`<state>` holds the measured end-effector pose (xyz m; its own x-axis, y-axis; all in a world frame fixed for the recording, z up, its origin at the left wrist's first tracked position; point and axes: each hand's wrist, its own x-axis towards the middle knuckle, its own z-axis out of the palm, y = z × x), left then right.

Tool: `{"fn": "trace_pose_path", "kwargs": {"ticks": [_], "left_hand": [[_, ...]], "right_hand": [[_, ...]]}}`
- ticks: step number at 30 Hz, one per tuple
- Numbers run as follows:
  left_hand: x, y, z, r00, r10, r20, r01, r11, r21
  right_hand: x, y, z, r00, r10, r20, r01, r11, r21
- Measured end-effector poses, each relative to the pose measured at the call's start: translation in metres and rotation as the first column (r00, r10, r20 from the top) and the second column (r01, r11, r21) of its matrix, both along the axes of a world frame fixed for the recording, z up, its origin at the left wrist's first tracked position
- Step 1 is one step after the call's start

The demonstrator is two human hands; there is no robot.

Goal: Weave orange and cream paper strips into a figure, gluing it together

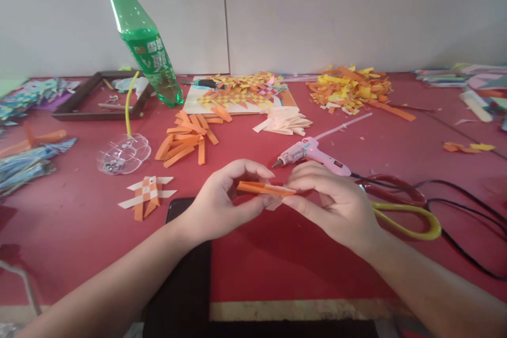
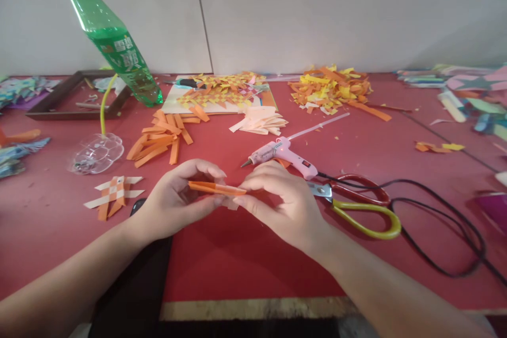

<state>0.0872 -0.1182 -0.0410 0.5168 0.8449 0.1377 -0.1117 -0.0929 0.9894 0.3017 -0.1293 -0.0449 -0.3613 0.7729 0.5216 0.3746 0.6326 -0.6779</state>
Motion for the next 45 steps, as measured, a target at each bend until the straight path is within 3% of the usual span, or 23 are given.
{"fn": "trace_pose_path", "kwargs": {"ticks": [3, 6, 10, 14, 17, 23, 31, 41, 45], "left_hand": [[0.0, -0.003, 0.001, 0.999, -0.011, -0.039, 0.015, 0.993, 0.121], [0.0, -0.003, 0.002, 0.982, 0.128, -0.139, -0.078, 0.943, 0.322], [0.0, 0.002, 0.003, 0.969, 0.222, -0.11, -0.126, 0.822, 0.555], [-0.001, 0.005, 0.002, 0.965, 0.26, -0.037, -0.149, 0.661, 0.735], [-0.003, 0.006, 0.002, 0.959, 0.282, -0.03, -0.145, 0.579, 0.802], [-0.005, 0.006, 0.005, 0.958, 0.284, -0.05, -0.105, 0.505, 0.857], [-0.002, 0.003, 0.007, 0.922, 0.366, -0.128, -0.087, 0.517, 0.851], [0.0, 0.004, 0.003, 0.934, 0.338, -0.117, -0.115, 0.593, 0.797], [0.0, 0.004, 0.003, 0.937, 0.325, -0.13, -0.098, 0.599, 0.795]], "right_hand": [[-0.002, 0.0, 0.002, 0.998, -0.055, 0.044, 0.051, 0.994, 0.095], [-0.003, -0.001, 0.003, 0.993, -0.075, 0.095, 0.056, 0.98, 0.19], [-0.002, -0.003, 0.005, 0.984, -0.099, 0.147, 0.049, 0.949, 0.312], [0.002, -0.006, 0.006, 0.962, -0.22, 0.164, 0.126, 0.885, 0.448], [0.004, -0.008, 0.008, 0.953, -0.265, 0.148, 0.157, 0.848, 0.506], [0.005, -0.01, 0.009, 0.947, -0.275, 0.164, 0.149, 0.832, 0.534], [0.008, -0.007, 0.006, 0.939, -0.275, 0.207, 0.132, 0.843, 0.522], [0.004, -0.008, 0.007, 0.912, -0.339, 0.23, 0.179, 0.834, 0.522], [0.004, -0.007, 0.006, 0.919, -0.321, 0.23, 0.159, 0.834, 0.528]]}}
